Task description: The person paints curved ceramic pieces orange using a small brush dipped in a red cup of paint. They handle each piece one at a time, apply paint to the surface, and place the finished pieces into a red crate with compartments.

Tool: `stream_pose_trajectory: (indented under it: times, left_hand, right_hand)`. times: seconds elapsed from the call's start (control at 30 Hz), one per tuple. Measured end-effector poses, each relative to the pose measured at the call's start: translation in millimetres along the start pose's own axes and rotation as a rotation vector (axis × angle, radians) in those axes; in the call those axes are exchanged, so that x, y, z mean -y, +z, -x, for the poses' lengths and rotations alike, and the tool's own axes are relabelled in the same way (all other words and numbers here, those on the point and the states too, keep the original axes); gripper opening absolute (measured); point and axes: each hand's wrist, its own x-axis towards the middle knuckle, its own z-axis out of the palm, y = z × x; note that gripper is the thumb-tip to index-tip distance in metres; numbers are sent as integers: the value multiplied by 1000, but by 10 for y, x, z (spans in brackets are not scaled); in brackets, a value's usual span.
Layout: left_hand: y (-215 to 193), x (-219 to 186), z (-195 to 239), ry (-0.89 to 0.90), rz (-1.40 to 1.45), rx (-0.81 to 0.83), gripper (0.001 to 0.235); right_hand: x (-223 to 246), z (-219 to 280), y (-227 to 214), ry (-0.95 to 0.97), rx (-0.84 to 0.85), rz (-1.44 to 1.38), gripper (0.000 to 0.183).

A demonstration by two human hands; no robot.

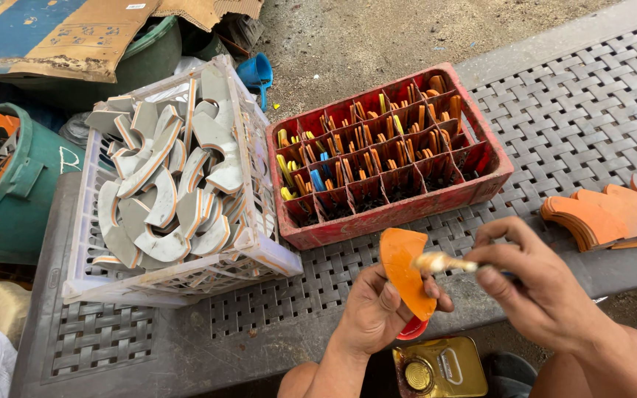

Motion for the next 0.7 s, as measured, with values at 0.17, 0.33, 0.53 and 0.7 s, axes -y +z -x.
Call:
stream_pose_trajectory:
  times: [0.17,0.33,0.53,0.7]
  left_hand:
    - [-45,29,22,-70,-132,46,50]
    - [-34,53,15,-55,-122,52,51]
    - [-18,44,-4,-42,-106,17,51]
    - [44,26,-25,-21,-93,-41,58]
  right_hand:
    - [128,-89,13,-58,-112,95,26]
    - [156,-149,-101,-131,-296,122,24]
    - [111,-93,-77,-113,-202,132,23]
    - [114,-112,-114,-369,-196,-19,24]
